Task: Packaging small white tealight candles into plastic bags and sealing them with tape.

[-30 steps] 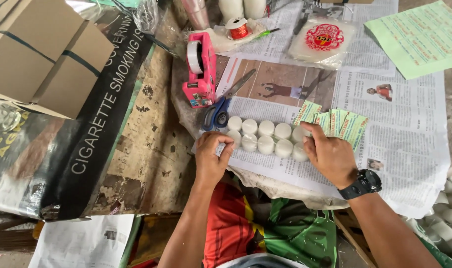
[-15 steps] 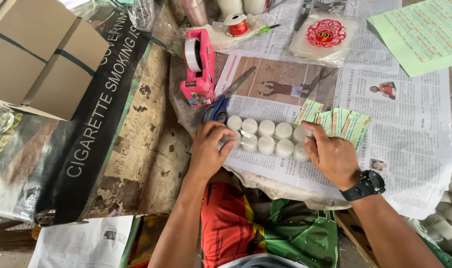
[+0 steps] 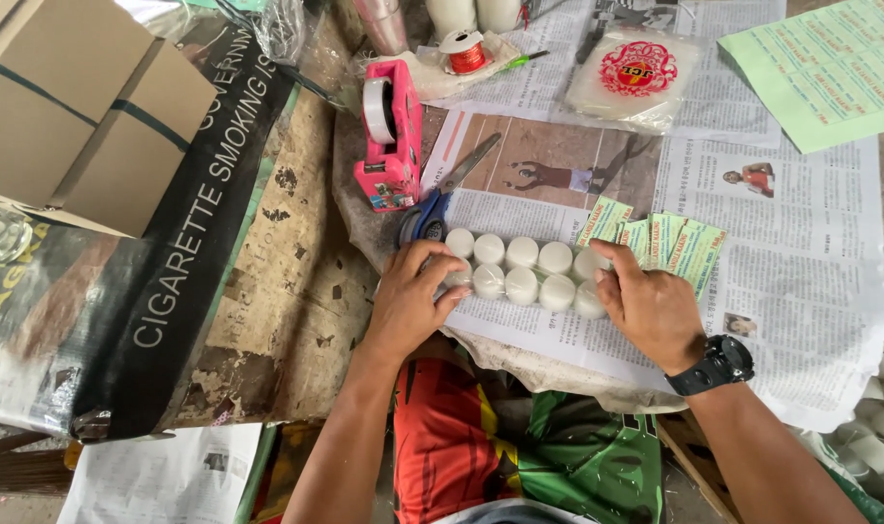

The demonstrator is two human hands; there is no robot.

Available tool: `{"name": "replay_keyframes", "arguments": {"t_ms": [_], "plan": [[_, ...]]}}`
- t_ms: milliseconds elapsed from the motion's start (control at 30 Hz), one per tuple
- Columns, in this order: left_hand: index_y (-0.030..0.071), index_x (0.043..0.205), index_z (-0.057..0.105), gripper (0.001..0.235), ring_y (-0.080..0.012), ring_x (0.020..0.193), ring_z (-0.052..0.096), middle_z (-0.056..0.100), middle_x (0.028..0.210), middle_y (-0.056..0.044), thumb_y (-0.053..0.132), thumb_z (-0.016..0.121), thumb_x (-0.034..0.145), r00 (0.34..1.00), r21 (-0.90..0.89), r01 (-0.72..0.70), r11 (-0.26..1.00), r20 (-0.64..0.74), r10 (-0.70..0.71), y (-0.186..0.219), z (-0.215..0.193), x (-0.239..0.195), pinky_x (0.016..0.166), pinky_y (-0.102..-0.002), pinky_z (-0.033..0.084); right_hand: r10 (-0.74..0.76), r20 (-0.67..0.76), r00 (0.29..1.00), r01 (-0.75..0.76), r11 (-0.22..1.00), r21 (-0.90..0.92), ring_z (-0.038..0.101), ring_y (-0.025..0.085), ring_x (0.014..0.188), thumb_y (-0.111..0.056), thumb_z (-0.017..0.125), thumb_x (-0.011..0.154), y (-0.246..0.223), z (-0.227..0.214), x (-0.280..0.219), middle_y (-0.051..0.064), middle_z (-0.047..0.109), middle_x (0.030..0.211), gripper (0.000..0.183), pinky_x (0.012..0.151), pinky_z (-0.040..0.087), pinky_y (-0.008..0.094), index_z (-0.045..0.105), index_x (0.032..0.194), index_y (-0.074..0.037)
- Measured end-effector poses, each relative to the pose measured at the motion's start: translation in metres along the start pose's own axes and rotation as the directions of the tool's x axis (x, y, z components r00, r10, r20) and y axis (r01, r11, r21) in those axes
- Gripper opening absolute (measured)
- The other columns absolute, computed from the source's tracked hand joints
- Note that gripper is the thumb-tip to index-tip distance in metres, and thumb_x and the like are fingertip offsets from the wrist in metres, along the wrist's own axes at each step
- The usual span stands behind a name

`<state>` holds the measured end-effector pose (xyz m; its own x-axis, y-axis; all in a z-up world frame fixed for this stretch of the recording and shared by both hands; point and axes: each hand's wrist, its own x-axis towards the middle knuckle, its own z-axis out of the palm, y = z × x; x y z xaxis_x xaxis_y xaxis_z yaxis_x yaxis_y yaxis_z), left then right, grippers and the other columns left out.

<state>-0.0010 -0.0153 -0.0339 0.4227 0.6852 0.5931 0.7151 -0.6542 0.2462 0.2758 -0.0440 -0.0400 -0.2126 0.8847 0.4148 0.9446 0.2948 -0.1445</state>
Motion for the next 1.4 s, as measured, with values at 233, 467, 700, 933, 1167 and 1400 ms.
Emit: {"name": "replay_keyframes", "arguments": {"t_ms": [233, 467, 700, 933, 1167, 1400], "plan": [[0.016, 0.076, 0.061, 0.007, -0.0229, 0.076, 0.056, 0.052, 0.085, 0.000, 0.020, 0.065, 0.074, 0.991, -0.323, 0.121, 0.939, -0.013, -0.132, 0.003, -0.009, 0.014, 0.069, -0.033, 0.045, 0.013, 0.028, 1.000, -0.014, 0.999, 0.047, 0.059, 0.026, 0.043, -0.027, 0.036, 0.087, -0.002, -0.003, 0.001, 0.008, 0.053, 0.040, 0.029, 0.048, 0.048, 0.035, 0.044, 0.114, -0.018], [0.014, 0.077, 0.062, 0.010, -0.0254, 0.068, 0.058, 0.053, 0.075, -0.003, 0.024, 0.064, 0.076, 0.956, -0.367, 0.291, 0.884, 0.084, -0.280, -0.010, 0.004, 0.016, 0.061, -0.031, 0.048, 0.009, 0.010, 1.000, -0.009, 0.999, 0.034, 0.059, 0.025, 0.042, -0.029, 0.034, 0.088, 0.000, 0.000, 0.001, 0.007, 0.052, 0.038, 0.029, 0.048, 0.048, 0.033, 0.045, 0.112, -0.018], [0.013, 0.074, 0.059, 0.016, -0.0292, 0.064, 0.058, 0.053, 0.065, -0.008, 0.026, 0.066, 0.070, 0.921, -0.294, 0.386, 0.874, 0.168, -0.350, -0.019, 0.013, 0.020, 0.058, -0.037, 0.046, -0.014, 0.003, 1.000, 0.015, 0.999, -0.036, 0.059, 0.024, 0.042, -0.031, 0.032, 0.090, 0.001, 0.004, 0.000, 0.006, 0.050, 0.038, 0.031, 0.048, 0.048, 0.034, 0.045, 0.115, -0.018], [0.010, 0.069, 0.054, 0.022, -0.0129, 0.066, 0.053, 0.058, 0.074, -0.001, 0.028, 0.063, 0.073, 0.799, -0.258, 0.577, 0.775, 0.377, -0.469, -0.012, 0.001, 0.033, 0.060, -0.027, 0.041, -0.092, -0.036, 0.995, 0.094, 0.994, 0.050, 0.035, 0.012, 0.029, -0.023, 0.040, 0.092, 0.005, 0.009, -0.002, -0.002, 0.037, 0.040, 0.030, 0.028, 0.029, 0.026, 0.050, 0.116, -0.007], [0.012, 0.070, 0.052, 0.024, -0.0114, 0.063, 0.051, 0.056, 0.069, 0.003, 0.034, 0.062, 0.074, 0.692, -0.168, 0.689, 0.705, 0.442, -0.571, -0.013, 0.000, 0.038, 0.056, -0.029, 0.039, -0.078, -0.027, 0.997, 0.079, 0.997, 0.020, 0.034, 0.012, 0.030, -0.024, 0.039, 0.093, 0.006, 0.011, -0.003, -0.002, 0.037, 0.041, 0.030, 0.028, 0.030, 0.026, 0.050, 0.117, -0.009], [0.016, 0.086, 0.056, 0.017, -0.0227, 0.069, 0.064, 0.064, 0.067, -0.003, 0.032, 0.051, 0.083, 0.802, -0.215, 0.582, 0.785, -0.008, -0.597, -0.014, 0.019, 0.011, 0.062, -0.035, 0.051, 0.022, -0.021, 1.000, -0.024, 0.996, -0.090, 0.059, 0.028, 0.045, -0.035, 0.036, 0.086, 0.005, 0.014, -0.005, 0.007, 0.049, 0.038, 0.033, 0.050, 0.047, 0.037, 0.045, 0.116, -0.024]]}}
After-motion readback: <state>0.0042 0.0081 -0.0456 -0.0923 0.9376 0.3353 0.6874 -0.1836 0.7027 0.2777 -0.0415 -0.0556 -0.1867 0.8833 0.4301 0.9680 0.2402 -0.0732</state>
